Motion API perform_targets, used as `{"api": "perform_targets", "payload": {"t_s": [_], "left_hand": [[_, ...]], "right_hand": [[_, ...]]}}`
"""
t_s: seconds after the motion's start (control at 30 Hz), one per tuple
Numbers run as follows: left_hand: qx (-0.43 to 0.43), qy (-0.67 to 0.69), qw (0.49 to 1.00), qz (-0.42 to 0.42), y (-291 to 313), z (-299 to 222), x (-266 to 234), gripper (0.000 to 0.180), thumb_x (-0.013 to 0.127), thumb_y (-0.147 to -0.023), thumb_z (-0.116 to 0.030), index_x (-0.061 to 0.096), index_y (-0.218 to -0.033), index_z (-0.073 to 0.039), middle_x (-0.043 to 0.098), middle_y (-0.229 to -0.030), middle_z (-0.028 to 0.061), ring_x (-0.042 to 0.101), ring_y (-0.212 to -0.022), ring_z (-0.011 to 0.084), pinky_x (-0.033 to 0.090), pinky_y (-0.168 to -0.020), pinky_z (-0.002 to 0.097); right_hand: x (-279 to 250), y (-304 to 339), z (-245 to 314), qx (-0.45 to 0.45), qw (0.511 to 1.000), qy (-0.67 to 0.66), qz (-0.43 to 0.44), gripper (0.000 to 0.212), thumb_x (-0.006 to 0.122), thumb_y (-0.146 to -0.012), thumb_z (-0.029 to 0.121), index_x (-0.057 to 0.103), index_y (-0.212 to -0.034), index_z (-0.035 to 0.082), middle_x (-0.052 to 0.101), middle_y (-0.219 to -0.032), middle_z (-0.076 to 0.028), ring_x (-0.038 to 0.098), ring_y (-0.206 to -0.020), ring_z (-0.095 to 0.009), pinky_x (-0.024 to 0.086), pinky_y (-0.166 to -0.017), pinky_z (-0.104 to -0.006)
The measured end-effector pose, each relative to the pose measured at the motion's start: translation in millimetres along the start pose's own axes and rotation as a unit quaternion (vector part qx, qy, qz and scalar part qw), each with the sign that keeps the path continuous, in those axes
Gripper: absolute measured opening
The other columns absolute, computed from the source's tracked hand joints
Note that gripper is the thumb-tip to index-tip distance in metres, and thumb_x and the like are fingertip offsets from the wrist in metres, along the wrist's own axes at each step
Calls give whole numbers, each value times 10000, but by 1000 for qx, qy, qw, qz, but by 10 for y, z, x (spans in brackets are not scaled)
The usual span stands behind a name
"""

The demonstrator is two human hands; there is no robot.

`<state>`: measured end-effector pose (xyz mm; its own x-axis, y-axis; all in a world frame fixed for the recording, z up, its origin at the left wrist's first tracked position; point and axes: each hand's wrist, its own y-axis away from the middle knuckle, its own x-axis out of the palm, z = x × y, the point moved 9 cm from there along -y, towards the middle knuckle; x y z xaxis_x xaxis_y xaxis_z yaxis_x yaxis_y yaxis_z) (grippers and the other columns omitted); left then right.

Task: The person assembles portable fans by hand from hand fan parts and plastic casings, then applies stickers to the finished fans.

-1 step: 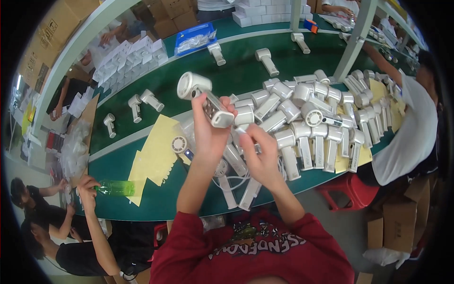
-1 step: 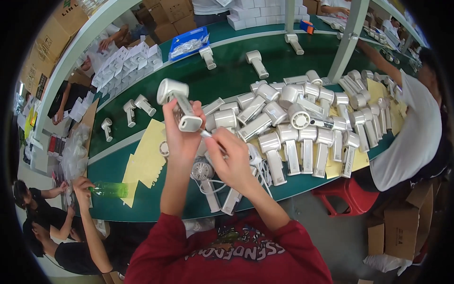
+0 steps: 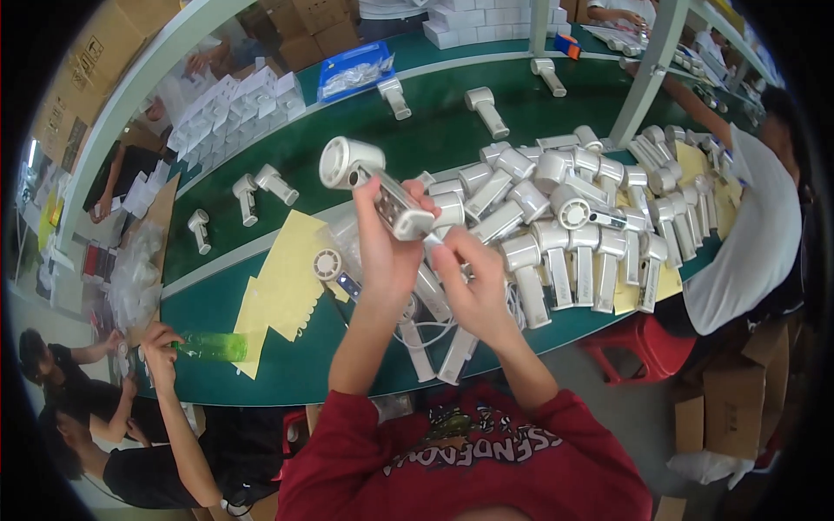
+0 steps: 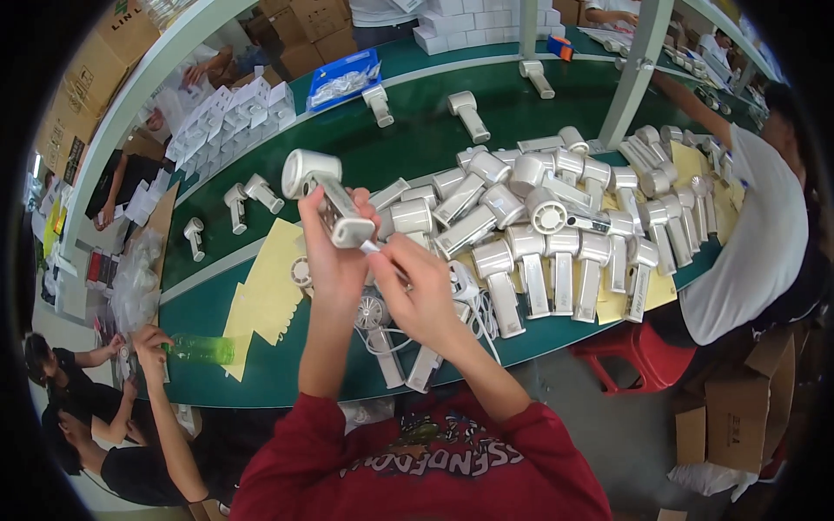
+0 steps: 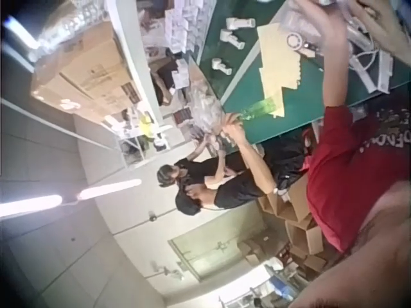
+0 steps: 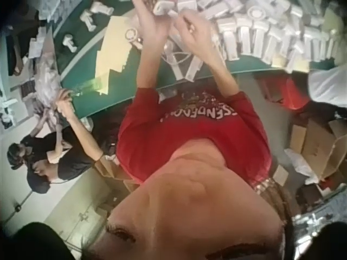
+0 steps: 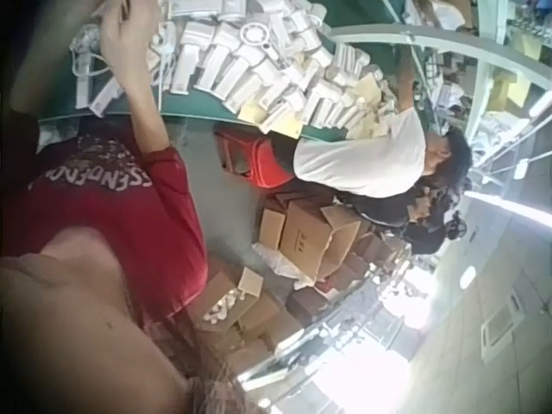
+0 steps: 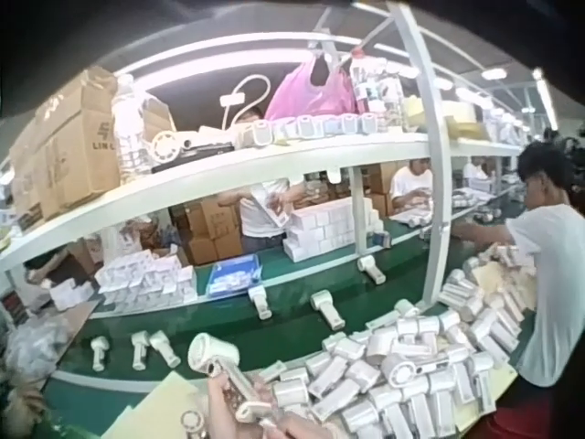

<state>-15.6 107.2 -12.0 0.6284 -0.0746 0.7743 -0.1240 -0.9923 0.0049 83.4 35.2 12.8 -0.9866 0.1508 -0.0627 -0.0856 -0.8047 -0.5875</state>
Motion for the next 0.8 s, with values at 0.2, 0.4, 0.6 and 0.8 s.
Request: {"api": "perform_targets", "payload": {"t_s": [0.2, 0.4, 0.6, 0.8], "left_hand": [[130, -47, 990, -10, 293, -171, 52, 240, 385, -877, -265, 411, -835, -30, 511, -758, 85, 546, -615, 178, 464, -588, 309], [184, -117, 976, 4, 324, -256, 92, 194, 377, -885, -181, 410, -944, 1, 517, -789, 103, 541, -582, 175, 465, -545, 283], [194, -159, 967, 47, 359, -275, 276, 270, 391, -867, -122, 340, -1104, -4, 478, -767, 93, 511, -552, 160, 426, -487, 253], [192, -244, 949, 56, 407, -208, 424, 252, 392, -858, -122, 341, -1075, -4, 467, -758, 89, 492, -522, 139, 414, -472, 233]], "right_hand": [[68, 132, 161, -1, 1000, -25, 8, 166, 497, -845, 82, 483, -707, -10, 433, -599, -73, 400, -487, -150, 310, -442, -258], [119, 208, 36, 127, 988, -5, 92, 186, 472, -855, 100, 470, -706, -11, 444, -593, -70, 408, -530, -143, 334, -499, -266], [131, 261, 62, 118, 989, -65, 62, 183, 426, -888, 125, 466, -764, -3, 413, -610, -48, 381, -568, -98, 331, -512, -247], [146, 329, 119, 142, 975, -159, 59, 183, 369, -913, 117, 478, -959, -23, 469, -738, -52, 421, -669, -106, 361, -594, -236]]}}
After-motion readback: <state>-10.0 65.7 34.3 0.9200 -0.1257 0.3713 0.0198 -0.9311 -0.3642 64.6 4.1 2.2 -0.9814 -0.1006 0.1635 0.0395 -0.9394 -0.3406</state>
